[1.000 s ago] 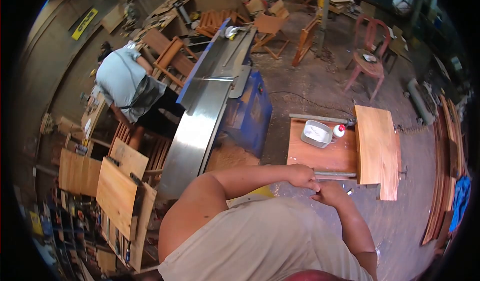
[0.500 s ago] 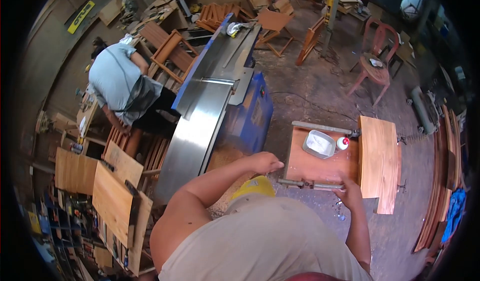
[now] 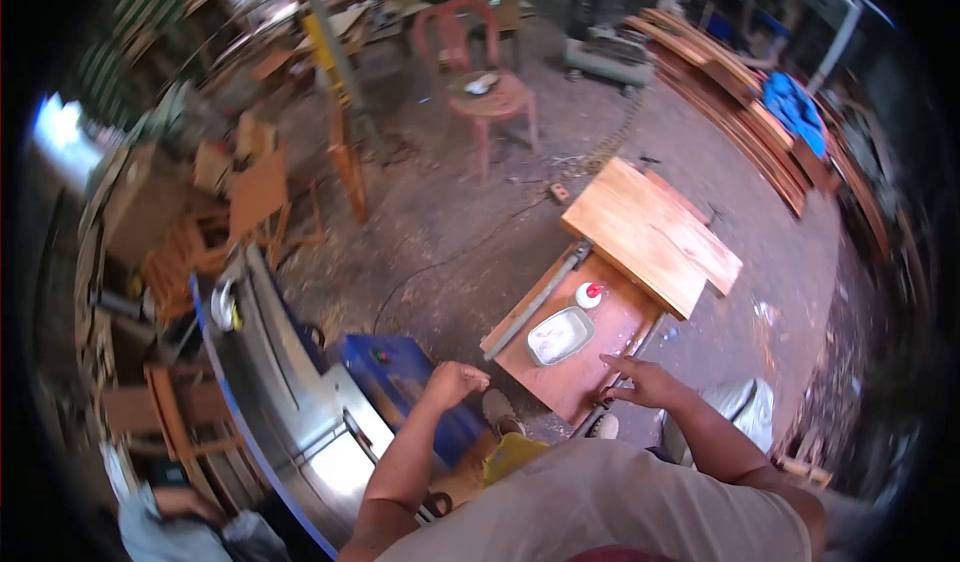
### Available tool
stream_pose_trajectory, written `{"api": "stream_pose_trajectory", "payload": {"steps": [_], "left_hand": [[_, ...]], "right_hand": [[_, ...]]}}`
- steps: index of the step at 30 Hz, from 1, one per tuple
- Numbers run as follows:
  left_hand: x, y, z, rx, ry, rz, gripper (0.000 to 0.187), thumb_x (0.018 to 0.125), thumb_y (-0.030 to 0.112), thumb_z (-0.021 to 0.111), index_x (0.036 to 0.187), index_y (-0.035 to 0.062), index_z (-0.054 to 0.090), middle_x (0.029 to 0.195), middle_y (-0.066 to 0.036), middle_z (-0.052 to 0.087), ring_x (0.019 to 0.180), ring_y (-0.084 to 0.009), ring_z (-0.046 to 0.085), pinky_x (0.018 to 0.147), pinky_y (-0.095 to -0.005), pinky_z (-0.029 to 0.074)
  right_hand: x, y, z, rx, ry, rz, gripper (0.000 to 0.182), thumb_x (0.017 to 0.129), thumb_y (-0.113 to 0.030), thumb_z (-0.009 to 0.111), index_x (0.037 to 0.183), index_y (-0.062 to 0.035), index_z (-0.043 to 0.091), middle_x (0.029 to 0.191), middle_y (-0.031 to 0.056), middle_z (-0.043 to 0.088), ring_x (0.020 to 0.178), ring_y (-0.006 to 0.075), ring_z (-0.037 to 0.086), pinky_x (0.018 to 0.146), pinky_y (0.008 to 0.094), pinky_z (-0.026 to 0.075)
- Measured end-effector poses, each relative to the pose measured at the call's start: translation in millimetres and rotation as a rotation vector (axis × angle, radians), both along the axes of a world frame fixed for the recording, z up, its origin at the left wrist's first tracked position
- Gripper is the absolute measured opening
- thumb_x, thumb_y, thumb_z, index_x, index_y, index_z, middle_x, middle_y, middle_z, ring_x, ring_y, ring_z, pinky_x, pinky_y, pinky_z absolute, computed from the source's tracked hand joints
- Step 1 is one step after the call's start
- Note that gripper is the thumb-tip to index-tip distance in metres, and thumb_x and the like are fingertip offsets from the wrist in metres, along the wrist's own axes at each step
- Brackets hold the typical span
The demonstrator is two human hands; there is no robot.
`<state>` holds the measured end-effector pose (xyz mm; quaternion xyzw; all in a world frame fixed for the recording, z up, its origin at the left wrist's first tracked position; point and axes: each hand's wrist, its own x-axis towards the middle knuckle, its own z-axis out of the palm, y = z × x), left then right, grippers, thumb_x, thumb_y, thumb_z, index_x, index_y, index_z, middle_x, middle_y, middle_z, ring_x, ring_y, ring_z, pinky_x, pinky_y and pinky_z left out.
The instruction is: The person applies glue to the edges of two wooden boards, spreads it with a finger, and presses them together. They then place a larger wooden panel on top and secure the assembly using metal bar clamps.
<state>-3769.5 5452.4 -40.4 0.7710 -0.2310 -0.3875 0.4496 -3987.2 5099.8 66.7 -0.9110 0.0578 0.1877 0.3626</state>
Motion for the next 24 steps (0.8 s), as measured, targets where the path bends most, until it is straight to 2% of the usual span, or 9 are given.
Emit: {"api": "stream_pose_trajectory", "payload": {"steps": [4, 7, 9, 12, 16, 17, 20, 23, 24], "left_hand": [[17, -26, 9, 0.147, -0.038, -0.104, 0.028, 0.082, 0.03, 0.074, 0.078, 0.0026, 0.075, 0.069, -0.007, 0.072, 0.063, -0.0165, 0.067, 0.063, -0.0308, 0.051], [13, -44, -2, 0.217, -0.005, -0.13, 0.036, 0.083, 0.038, 0.072, 0.075, 0.0034, 0.074, 0.069, -0.007, 0.071, 0.063, -0.016, 0.067, 0.063, -0.0318, 0.051], [6, -52, -19, 0.231, -0.017, -0.228, 0.037, 0.087, 0.04, 0.066, 0.081, 0.0044, 0.075, 0.071, -0.007, 0.072, 0.066, -0.0192, 0.068, 0.068, -0.0329, 0.052], [-14, -64, -28, 0.201, -0.167, -0.388, 0.028, 0.092, 0.028, 0.059, 0.098, 0.0046, 0.073, 0.082, -0.01, 0.073, 0.082, -0.0279, 0.07, 0.079, -0.0344, 0.052], [-46, -79, -32, -0.005, -0.377, -0.549, 0.02, 0.091, 0.019, 0.062, 0.097, 0.0051, 0.074, 0.085, -0.012, 0.073, 0.083, -0.0264, 0.07, 0.078, -0.034, 0.052], [-50, -86, -31, 0.004, -0.356, -0.568, 0.017, 0.089, 0.016, 0.064, 0.096, 0.005, 0.074, 0.085, -0.012, 0.074, 0.081, -0.023, 0.07, 0.076, -0.0324, 0.053], [-89, -117, -10, 0.095, -0.259, -0.592, 0.013, 0.086, 0.012, 0.068, 0.093, 0.0031, 0.075, 0.083, -0.01, 0.074, 0.076, -0.0161, 0.069, 0.07, -0.0288, 0.052], [-131, -150, -11, 0.127, -0.166, -0.562, 0.014, 0.084, 0.012, 0.072, 0.087, -0.0006, 0.074, 0.078, -0.008, 0.073, 0.069, -0.0108, 0.066, 0.064, -0.0255, 0.051], [-147, -162, -13, 0.084, -0.128, -0.561, 0.015, 0.083, 0.013, 0.073, 0.085, -0.0023, 0.074, 0.075, -0.007, 0.072, 0.066, -0.0091, 0.064, 0.062, -0.0242, 0.05]], "right_hand": [[-23, -1, 17, -0.125, -0.052, -0.136, 0.069, 0.085, -0.035, 0.072, 0.145, -0.0172, 0.041, 0.114, 0.0224, 0.062, 0.104, 0.0414, 0.061, 0.088, 0.0444, 0.05], [-59, -7, 1, -0.141, -0.042, -0.274, 0.071, 0.083, -0.031, 0.075, 0.145, -0.0188, 0.042, 0.109, 0.0197, 0.061, 0.101, 0.0376, 0.063, 0.087, 0.0432, 0.051], [-85, -9, -14, -0.164, -0.014, -0.379, 0.072, 0.083, -0.031, 0.075, 0.145, -0.0188, 0.041, 0.112, 0.0191, 0.061, 0.102, 0.0364, 0.063, 0.087, 0.0423, 0.051], [-135, -15, -41, -0.138, -0.013, -0.454, 0.072, 0.084, -0.033, 0.074, 0.146, -0.0183, 0.041, 0.116, 0.0191, 0.061, 0.104, 0.0351, 0.062, 0.088, 0.042, 0.051], [-221, -32, -86, -0.104, -0.039, -0.61, 0.071, 0.085, -0.041, 0.07, 0.146, -0.0168, 0.041, 0.12, 0.0225, 0.059, 0.108, 0.0378, 0.059, 0.092, 0.0448, 0.048], [-243, -37, -83, -0.086, 0.015, -0.649, 0.071, 0.086, -0.043, 0.069, 0.145, -0.0157, 0.042, 0.122, 0.0243, 0.058, 0.112, 0.0409, 0.057, 0.095, 0.0459, 0.046], [-327, -51, -106, -0.056, 0.196, -0.853, 0.072, 0.084, -0.048, 0.068, 0.141, -0.0102, 0.046, 0.126, 0.0239, 0.057, 0.117, 0.0395, 0.055, 0.099, 0.044, 0.044], [-442, -50, -190, -0.09, -0.016, -1.102, 0.069, 0.083, -0.049, 0.069, 0.139, -0.0124, 0.05, 0.116, 0.022, 0.063, 0.107, 0.0375, 0.061, 0.091, 0.044, 0.048], [-485, -47, -232, -0.135, -0.013, -1.173, 0.07, 0.083, -0.051, 0.069, 0.137, -0.01, 0.052, 0.12, 0.0221, 0.062, 0.11, 0.0372, 0.06, 0.094, 0.0442, 0.048]]}}
